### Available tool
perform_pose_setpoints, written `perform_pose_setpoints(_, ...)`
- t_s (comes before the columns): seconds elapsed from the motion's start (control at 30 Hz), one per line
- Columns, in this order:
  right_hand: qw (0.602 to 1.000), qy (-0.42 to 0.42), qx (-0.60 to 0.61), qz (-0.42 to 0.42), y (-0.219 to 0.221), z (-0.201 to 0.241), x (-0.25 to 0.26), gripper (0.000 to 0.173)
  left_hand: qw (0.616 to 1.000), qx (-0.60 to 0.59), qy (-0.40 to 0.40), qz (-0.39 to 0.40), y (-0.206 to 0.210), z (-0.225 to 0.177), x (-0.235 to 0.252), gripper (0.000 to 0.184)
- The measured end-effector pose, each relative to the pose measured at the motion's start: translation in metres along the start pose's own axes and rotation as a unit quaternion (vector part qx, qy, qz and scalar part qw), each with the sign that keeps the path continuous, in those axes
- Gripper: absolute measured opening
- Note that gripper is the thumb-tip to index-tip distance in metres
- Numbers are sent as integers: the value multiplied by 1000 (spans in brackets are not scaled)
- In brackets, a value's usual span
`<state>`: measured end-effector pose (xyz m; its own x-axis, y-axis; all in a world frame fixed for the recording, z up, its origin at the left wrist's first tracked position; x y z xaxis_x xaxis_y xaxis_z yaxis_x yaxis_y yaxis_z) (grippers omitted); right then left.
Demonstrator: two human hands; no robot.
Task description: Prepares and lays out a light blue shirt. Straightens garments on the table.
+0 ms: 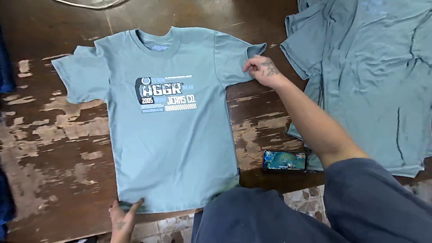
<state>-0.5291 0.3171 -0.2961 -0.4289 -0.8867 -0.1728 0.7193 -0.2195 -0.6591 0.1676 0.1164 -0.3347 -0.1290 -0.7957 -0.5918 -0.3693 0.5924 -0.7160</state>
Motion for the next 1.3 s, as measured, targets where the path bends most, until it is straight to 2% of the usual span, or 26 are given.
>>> perform_pose_setpoints(0.13, 990, 127, 42, 38, -2, -37, -44, 16, 1000, 10, 9, -9, -2, 6, 5, 108)
perform_pose_setpoints(0.2, 988, 152, 17, 20, -8, -42, -50, 18, 1000, 20, 12, -13, -2, 7, 7, 109)
perform_pose_setpoints(0.27, 991, 109, -38, -62, -17, -27, -42, 23, 1000, 21, 5, -12, -3, 2, 4, 109)
perform_pose_setpoints(0.33, 982, 13, -115, -152, -23, -2, -23, 23, 1000, 24, -4, -10, -3, -2, 3, 108)
perform_pose_setpoints(0.37, 976, -28, -151, -157, -22, 6, -10, 23, 1000, 23, -8, -10, -3, -3, 3, 107)
perform_pose_setpoints(0.4, 974, -42, -189, -121, -18, 11, 3, 27, 1000, 20, -10, -11, -2, -4, 3, 106)
perform_pose_setpoints(0.43, 974, -16, -220, -50, -13, 9, 15, 38, 1000, 16, -11, -14, -2, -3, 4, 106)
perform_pose_setpoints(0.5, 963, 122, -227, 75, -13, -9, 29, 74, 1000, 8, -17, -15, -2, 1, 4, 107)
perform_pose_setpoints(0.53, 958, 169, -220, 76, -22, -20, 28, 89, 1000, 6, -19, -13, -2, 2, 4, 107)
perform_pose_setpoints(0.57, 959, 194, -202, 45, -35, -32, 25, 95, 1000, 8, -20, -12, -2, 1, 3, 107)
perform_pose_setpoints(0.6, 964, 202, -175, 9, -48, -43, 20, 92, 1000, 11, -18, -13, -1, 2, 4, 107)
perform_pose_setpoints(0.7, 975, 203, -63, -72, -68, -71, 6, 56, 999, 34, -5, -21, 2, 10, 7, 110)
perform_pose_setpoints(0.77, 971, 212, -19, -106, -74, -74, 8, 52, 999, 48, -7, -12, 2, 4, 3, 111)
perform_pose_setpoints(0.8, 971, 216, -14, -98, -75, -73, 14, 54, 999, 53, -7, -7, 2, 2, 2, 111)
perform_pose_setpoints(0.87, 973, 227, -45, -18, -69, -68, 37, 58, 998, 56, -10, -4, 1, 2, 1, 112)
perform_pose_setpoints(0.93, 966, 209, -130, 83, -61, -58, 67, 42, 999, 52, -17, -2, 0, 2, 1, 111)
perform_pose_setpoints(1.0, 970, 190, -129, 85, -73, -56, 90, 31, 999, 44, -15, -6, 0, 1, 3, 112)
perform_pose_setpoints(1.03, 972, 201, -110, 48, -83, -59, 94, 32, 999, 41, -14, -7, 1, 2, 3, 112)
perform_pose_setpoints(1.13, 965, 258, -39, -33, -92, -75, 79, 54, 999, 41, -10, -13, -1, 5, 4, 113)
perform_pose_setpoints(1.17, 965, 254, -28, -55, -90, -73, 66, 54, 999, 43, -8, -12, -1, 6, 4, 113)
perform_pose_setpoints(1.23, 974, 191, -56, -104, -72, -52, 32, 44, 999, 44, -5, -7, 0, 6, 4, 113)
perform_pose_setpoints(1.3, 982, 98, -129, -102, -27, -28, -2, 39, 999, 47, -7, -8, 0, 5, 4, 112)
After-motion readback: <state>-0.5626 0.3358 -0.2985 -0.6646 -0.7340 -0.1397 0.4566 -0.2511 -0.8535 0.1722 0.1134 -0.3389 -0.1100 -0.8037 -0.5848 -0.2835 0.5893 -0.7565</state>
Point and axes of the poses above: each hand's wrist, its own x-axis towards the middle knuckle, its own y-axis out of the palm, z = x × y, the point moved 6 cm from there along x, towards the middle knuckle, and after that the axes turned 7 degrees about z, right-handed, at the moved point
